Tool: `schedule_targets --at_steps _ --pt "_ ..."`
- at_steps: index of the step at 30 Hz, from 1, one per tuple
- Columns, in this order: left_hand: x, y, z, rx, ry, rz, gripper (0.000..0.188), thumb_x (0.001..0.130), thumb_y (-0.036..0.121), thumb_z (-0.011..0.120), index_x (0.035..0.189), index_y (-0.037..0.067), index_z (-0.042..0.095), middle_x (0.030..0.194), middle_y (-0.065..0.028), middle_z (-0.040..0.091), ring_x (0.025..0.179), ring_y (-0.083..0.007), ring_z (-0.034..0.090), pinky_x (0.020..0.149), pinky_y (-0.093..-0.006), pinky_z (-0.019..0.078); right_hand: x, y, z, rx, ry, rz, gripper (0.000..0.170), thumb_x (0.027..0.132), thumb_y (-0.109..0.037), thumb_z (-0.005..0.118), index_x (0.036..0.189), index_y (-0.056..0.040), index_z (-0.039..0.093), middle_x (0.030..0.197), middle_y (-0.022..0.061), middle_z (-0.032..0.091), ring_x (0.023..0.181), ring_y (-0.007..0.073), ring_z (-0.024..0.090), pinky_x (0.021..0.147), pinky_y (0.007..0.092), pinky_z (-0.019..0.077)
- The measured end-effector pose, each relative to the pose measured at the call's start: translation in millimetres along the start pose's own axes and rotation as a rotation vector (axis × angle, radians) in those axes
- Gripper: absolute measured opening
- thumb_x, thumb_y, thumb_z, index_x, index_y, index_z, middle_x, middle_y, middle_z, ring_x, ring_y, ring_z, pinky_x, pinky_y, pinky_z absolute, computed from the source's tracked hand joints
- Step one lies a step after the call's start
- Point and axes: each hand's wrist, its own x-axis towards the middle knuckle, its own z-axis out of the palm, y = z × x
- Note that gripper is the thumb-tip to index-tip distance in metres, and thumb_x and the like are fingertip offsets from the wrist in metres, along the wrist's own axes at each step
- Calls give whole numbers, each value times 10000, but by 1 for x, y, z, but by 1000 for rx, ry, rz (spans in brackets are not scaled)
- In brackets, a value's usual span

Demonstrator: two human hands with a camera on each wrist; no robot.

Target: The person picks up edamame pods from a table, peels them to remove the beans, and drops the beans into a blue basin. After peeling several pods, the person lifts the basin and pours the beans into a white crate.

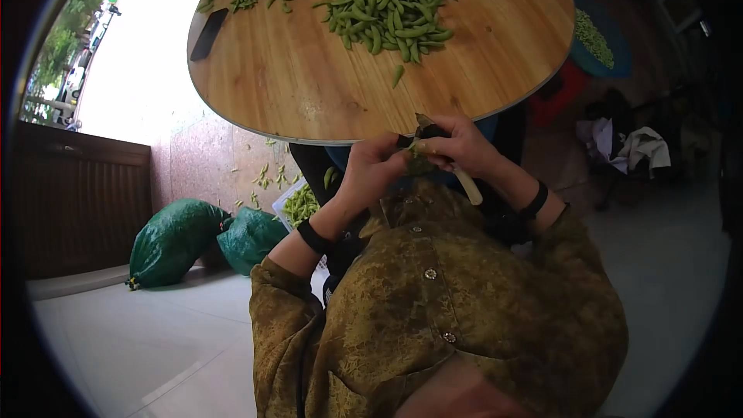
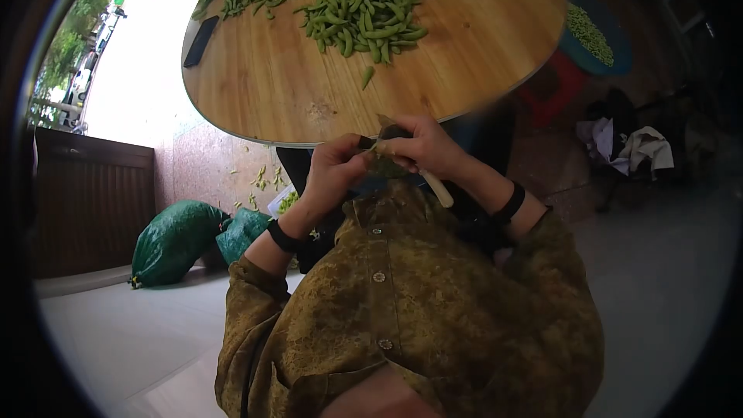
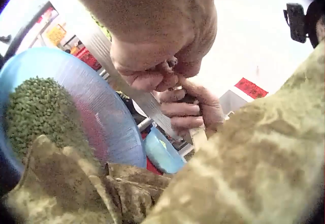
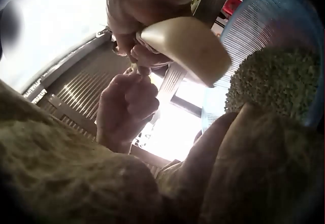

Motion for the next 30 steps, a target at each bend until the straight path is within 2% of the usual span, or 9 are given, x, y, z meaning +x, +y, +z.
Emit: schedule_targets --at_steps 3,6,10,14,18,20,24,26,30 --pt "4 -14 1 -13 19 63 72 853 72 610 874 5 623 628 63 496 548 -5 396 472 -189 293 1 5 -4 140 -25 57 117 851 -123 614 840 -10 586 630 13 543 451 71 475 420 209 362" --pt "12 -29 -1 194 99 233 141 845 99 624 866 -37 593 633 2 544 603 -33 458 520 -218 378 4 0 -3 127 -57 121 128 858 -124 603 835 1 585 645 19 559 461 75 497 417 209 379" --pt "5 -22 3 71 82 -4 151 825 94 614 826 -40 543 606 -63 554 575 -79 516 508 -272 420 -1 -2 11 37 21 53 135 866 -118 595 899 11 576 694 30 591 476 69 516 408 199 381" --pt "-1 -16 -5 442 201 346 54 840 49 576 848 -3 566 602 -102 549 535 -204 553 515 -312 442 -5 1 7 -12 129 -27 170 863 -101 604 992 5 570 724 37 606 474 57 515 402 188 370" --pt "-32 9 -50 644 304 402 125 819 2 550 936 -3 597 876 -202 618 752 -387 605 640 -375 481 -17 -8 -9 -57 115 -72 175 848 -65 618 1007 3 594 705 20 586 477 36 498 411 179 362" --pt "-51 4 -84 1000 341 370 146 815 -1 540 946 -12 605 978 -230 603 841 -414 597 702 -419 487 -20 -13 -1 -89 125 -76 177 848 -46 611 1015 9 604 733 24 580 520 45 526 454 194 410" --pt "-52 24 -95 1283 375 334 131 828 35 554 933 -3 622 932 -221 613 837 -408 603 714 -443 485 -17 -6 7 -161 -28 -194 188 854 -33 600 1030 34 593 839 50 607 605 88 586 566 240 488" --pt "-28 45 -77 1014 311 346 123 826 85 599 920 14 636 835 -185 632 766 -346 637 656 -386 488 -16 -12 10 -134 129 -193 170 857 -26 591 1016 36 589 827 49 615 601 92 590 548 239 475" --pt "60 51 -45 989 204 470 182 826 180 619 823 -2 602 768 -186 603 737 -369 610 642 -423 471 -13 -14 -9 -42 175 -126 173 914 -88 523 1050 16 551 698 30 539 512 81 501 444 233 379"
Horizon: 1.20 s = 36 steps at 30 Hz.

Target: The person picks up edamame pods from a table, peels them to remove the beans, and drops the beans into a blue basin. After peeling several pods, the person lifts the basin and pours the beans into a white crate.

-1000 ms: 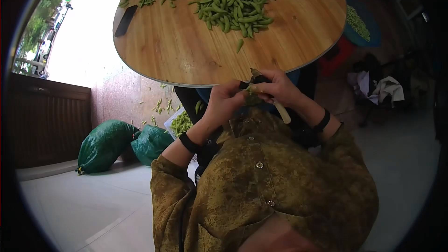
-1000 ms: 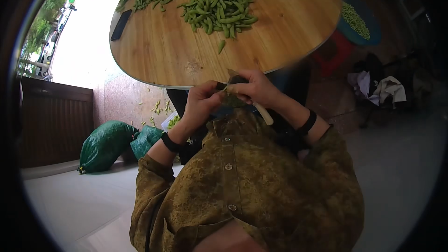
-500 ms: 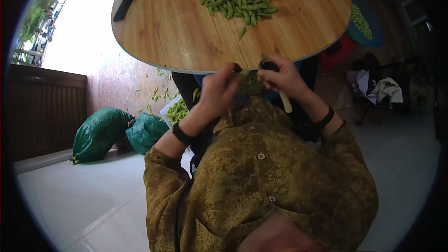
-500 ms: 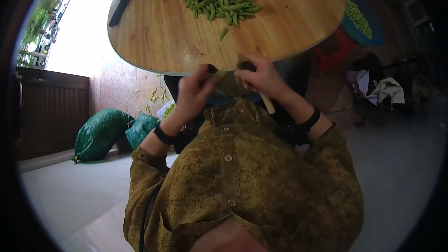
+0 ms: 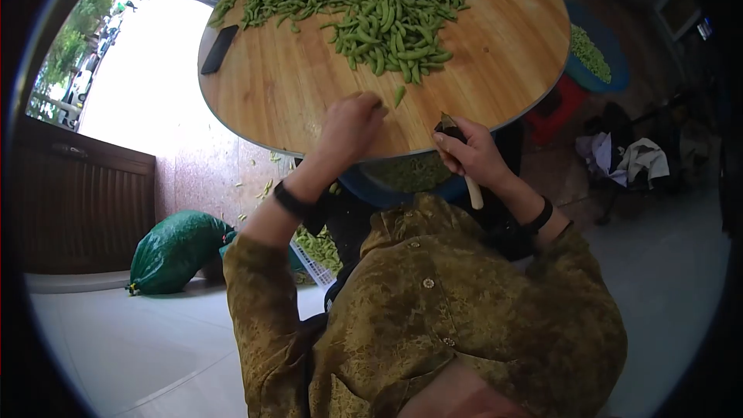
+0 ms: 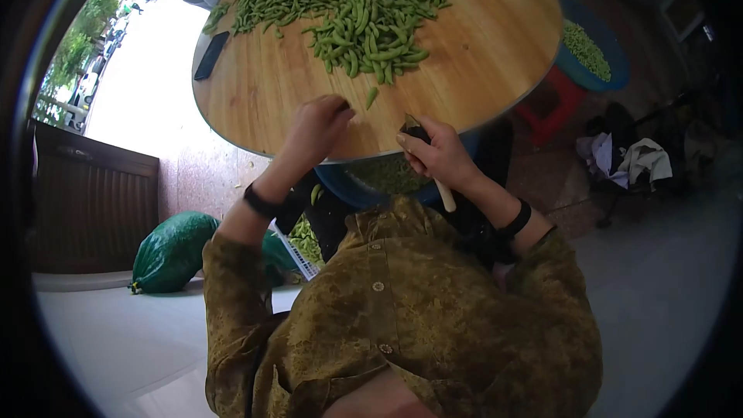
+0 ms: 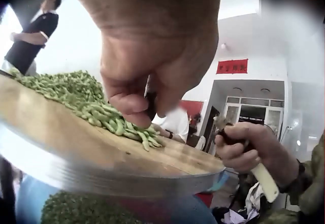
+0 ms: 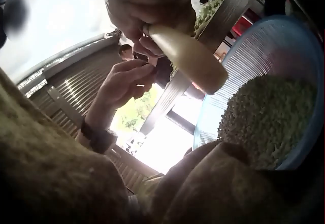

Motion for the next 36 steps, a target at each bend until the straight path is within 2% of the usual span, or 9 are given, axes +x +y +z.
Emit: schedule_targets --at_steps 3,8,11,13,14,16,19,31,36 --pt "32 -6 37 72 19 -46 186 819 171 604 821 -15 590 819 -215 602 793 -397 600 688 -456 472 1 7 -10 224 -22 68 253 973 -166 446 1161 -6 502 673 16 465 475 80 409 419 216 335" --pt "40 -15 57 86 4 -66 160 802 134 595 815 -24 576 864 -235 603 837 -421 596 733 -480 472 4 0 -12 379 -45 132 312 983 -176 378 1249 -21 431 735 39 457 523 85 414 423 213 338" --pt "33 -12 57 270 131 237 153 791 119 611 821 -28 576 852 -236 613 839 -400 610 720 -463 480 10 5 -6 370 9 94 307 977 -159 387 1249 -23 429 737 44 475 520 89 423 411 207 342" --pt "29 -2 49 -171 -13 -52 141 777 94 636 834 -23 583 795 -200 638 767 -332 645 657 -405 494 15 13 -9 318 -27 74 294 970 -145 401 1236 -25 431 766 53 511 539 92 458 394 201 346" --pt "24 6 45 -172 -23 -42 141 777 94 636 834 -23 583 795 -200 638 767 -332 645 657 -405 494 13 12 -8 323 -14 70 294 970 -145 401 1236 -25 431 766 53 511 539 92 458 394 201 346" --pt "12 20 38 -507 -42 -264 96 799 69 660 834 -5 610 665 -71 628 551 -137 581 523 -266 467 11 7 -2 469 -68 90 271 965 -135 415 1208 -20 442 795 64 539 560 97 493 381 197 348" --pt "-2 26 38 -393 82 -80 91 801 54 679 837 -4 618 668 -25 621 527 -66 546 499 -224 440 8 0 2 506 -120 122 283 965 -130 414 1226 -22 429 801 75 539 564 99 496 385 198 350" --pt "-18 22 38 -1186 -64 -570 136 779 21 698 890 8 621 694 -15 606 577 -88 541 527 -221 425 1 -1 13 620 -229 114 266 976 -143 407 1222 -47 431 794 50 512 535 83 446 405 194 352" --pt "-23 18 38 -1166 -91 -512 88 787 36 690 849 1 639 674 -16 606 572 -87 539 532 -220 421 -1 1 13 552 -250 102 338 972 -126 399 1303 -57 408 786 45 499 524 76 430 412 192 353"
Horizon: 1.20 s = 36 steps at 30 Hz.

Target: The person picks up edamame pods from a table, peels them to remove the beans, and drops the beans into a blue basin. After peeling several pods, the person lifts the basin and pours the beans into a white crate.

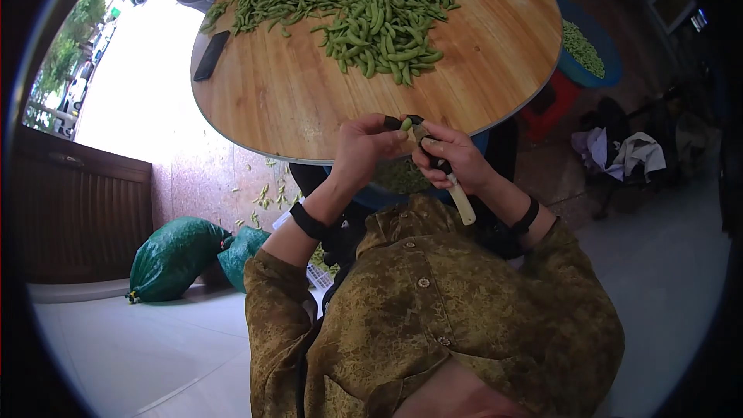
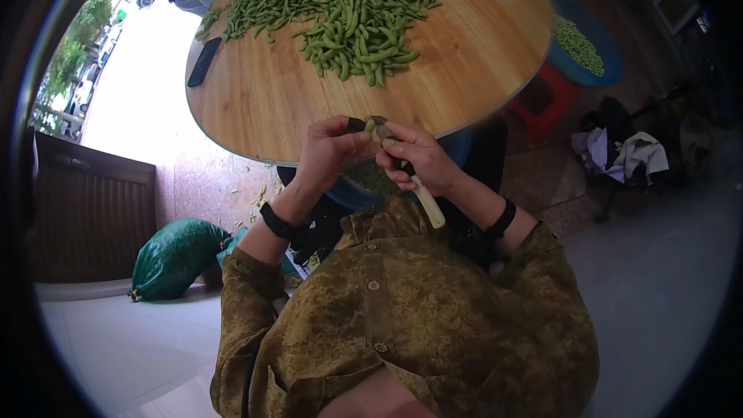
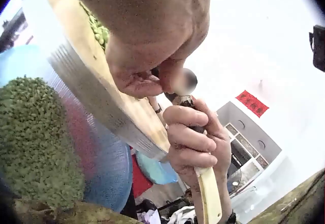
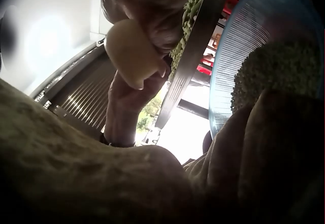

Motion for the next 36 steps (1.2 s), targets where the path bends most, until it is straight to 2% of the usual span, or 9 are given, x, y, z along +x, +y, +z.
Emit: schedule_targets --at_steps 5,11,19,21,23,27,29,33,36 --pt "-4 -1 3 83 32 39 57 788 42 687 807 2 652 663 -19 611 568 -84 537 531 -221 413 0 0 3 -86 11 -30 464 965 -109 408 1423 -86 335 781 35 499 522 63 426 421 181 355" --pt "-8 -4 5 120 54 120 64 794 38 671 837 -8 660 666 -5 606 581 -67 531 525 -209 403 -2 1 7 -120 65 -67 413 956 -89 424 1368 -60 414 755 25 510 497 61 422 411 182 347" --pt "-3 -6 -6 -546 -352 -228 86 858 91 618 871 8 601 721 -56 601 602 -148 555 536 -255 420 -3 -2 4 30 -55 -28 378 952 -93 443 1326 -37 443 763 30 520 488 60 427 405 185 336" --pt "-2 -6 -3 -517 -318 -229 83 856 89 612 871 9 598 719 -56 597 608 -150 553 534 -258 415 -3 -1 3 23 -67 -36 369 948 -90 453 1312 -33 454 767 31 524 487 60 428 404 185 334" --pt "-1 -6 -4 -489 -283 -233 80 854 88 606 871 11 595 718 -56 592 615 -152 552 532 -261 411 -3 0 -1 -208 59 -87 340 940 -95 479 1272 -22 480 754 32 532 485 54 424 407 184 326" --pt "2 -7 -8 -385 -182 -224 85 795 77 622 831 6 592 677 -53 578 571 -143 530 518 -256 397 3 -4 -2 -237 45 -94 262 922 -91 521 1173 -16 533 719 13 535 485 44 421 404 189 316" --pt "-2 -8 -6 -353 -166 -212 84 774 71 622 816 6 590 657 -50 568 551 -140 519 509 -254 390 9 -4 -3 -438 93 -166 181 898 -104 577 1058 -19 570 691 -8 532 490 39 431 419 191 315" --pt "-8 -11 -2 -335 -124 -258 70 739 68 607 759 10 573 600 -45 538 497 -133 484 476 -254 367 10 -1 -6 -568 92 -181 142 868 -110 631 969 -23 579 695 -31 531 532 36 465 455 210 347" --pt "-10 -16 -5 -276 -150 -232 77 731 71 602 698 17 557 578 -36 515 483 -127 483 457 -252 355 12 -2 -8 -804 -14 -297 161 858 -57 607 1007 -12 566 714 45 568 550 99 513 494 232 388"
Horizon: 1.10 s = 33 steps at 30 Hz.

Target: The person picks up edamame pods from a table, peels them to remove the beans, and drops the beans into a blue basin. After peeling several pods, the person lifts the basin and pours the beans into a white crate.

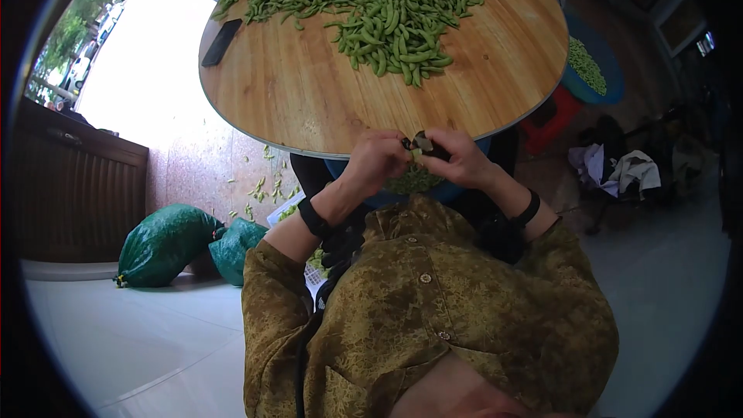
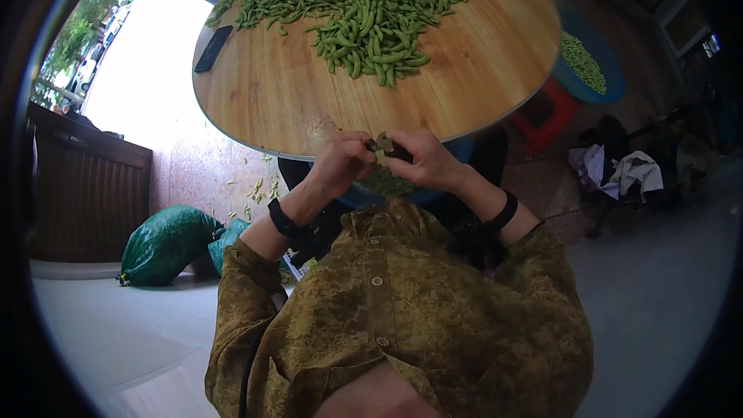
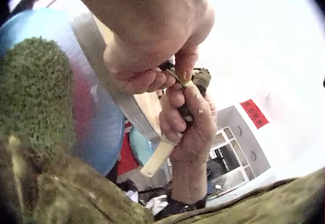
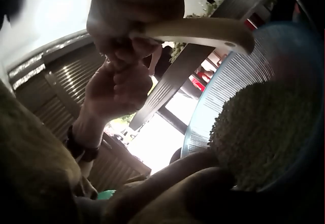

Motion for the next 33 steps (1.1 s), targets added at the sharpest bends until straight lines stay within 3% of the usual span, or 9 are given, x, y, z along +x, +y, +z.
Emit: schedule_targets --at_steps 3,9,15,16,18,20,23,29,33 --pt "-4 0 -6 272 -2 21 118 718 76 611 640 25 539 558 -22 499 474 -110 472 440 -245 334 6 0 -1 -503 -104 -395 148 803 -66 648 908 -16 557 724 153 546 636 328 558 563 368 430" --pt "-42 13 -1 482 -98 -108 93 720 57 638 657 18 582 546 7 493 481 -76 458 448 -226 338 0 -7 4 -361 -311 -388 174 797 -80 655 902 -7 537 705 160 538 637 343 566 559 369 433" --pt "-96 24 -41 701 22 -131 137 782 60 669 863 18 566 662 -6 573 570 -75 519 480 -217 378 -20 6 17 -585 -205 -233 236 787 -157 657 900 -8 514 789 186 557 727 384 575 620 425 449" --pt "-101 23 -59 860 19 -109 171 807 150 675 846 2 600 668 -80 624 568 -167 586 504 -294 436 -22 11 19 -649 -172 -200 250 797 -184 659 892 -10 507 792 183 557 732 383 577 620 432 451" --pt "-114 44 -48 1811 176 -45 258 819 258 670 858 4 645 714 -183 650 656 -309 640 577 -407 477 -21 10 20 -657 -188 -128 287 808 -230 660 896 -16 491 786 178 554 742 385 580 621 439 453" --pt "-113 55 -62 1943 291 -136 320 823 317 643 827 -3 632 765 -237 628 788 -395 627 673 -487 481 -20 16 18 -711 -33 -225 317 786 -206 704 916 3 505 708 166 537 642 365 565 546 406 433" --pt "-73 95 -36 1528 384 346 208 812 213 627 881 16 626 781 -212 632 777 -396 620 678 -474 488 -20 12 21 -546 17 -153 309 802 -169 693 968 18 511 701 160 561 606 301 573 542 366 436" --pt "99 102 -71 1673 565 968 188 752 123 614 910 24 637 852 -189 643 839 -368 615 714 -451 477 -22 11 7 -382 32 -26 236 828 -122 655 960 22 523 659 135 538 564 205 540 533 326 419" --pt "116 106 -66 1569 572 695 148 765 110 599 875 19 637 855 -211 635 850 -384 613 732 -454 480 -25 11 8 -221 112 15 194 865 -124 614 966 9 516 648 82 512 532 146 499 497 297 390"
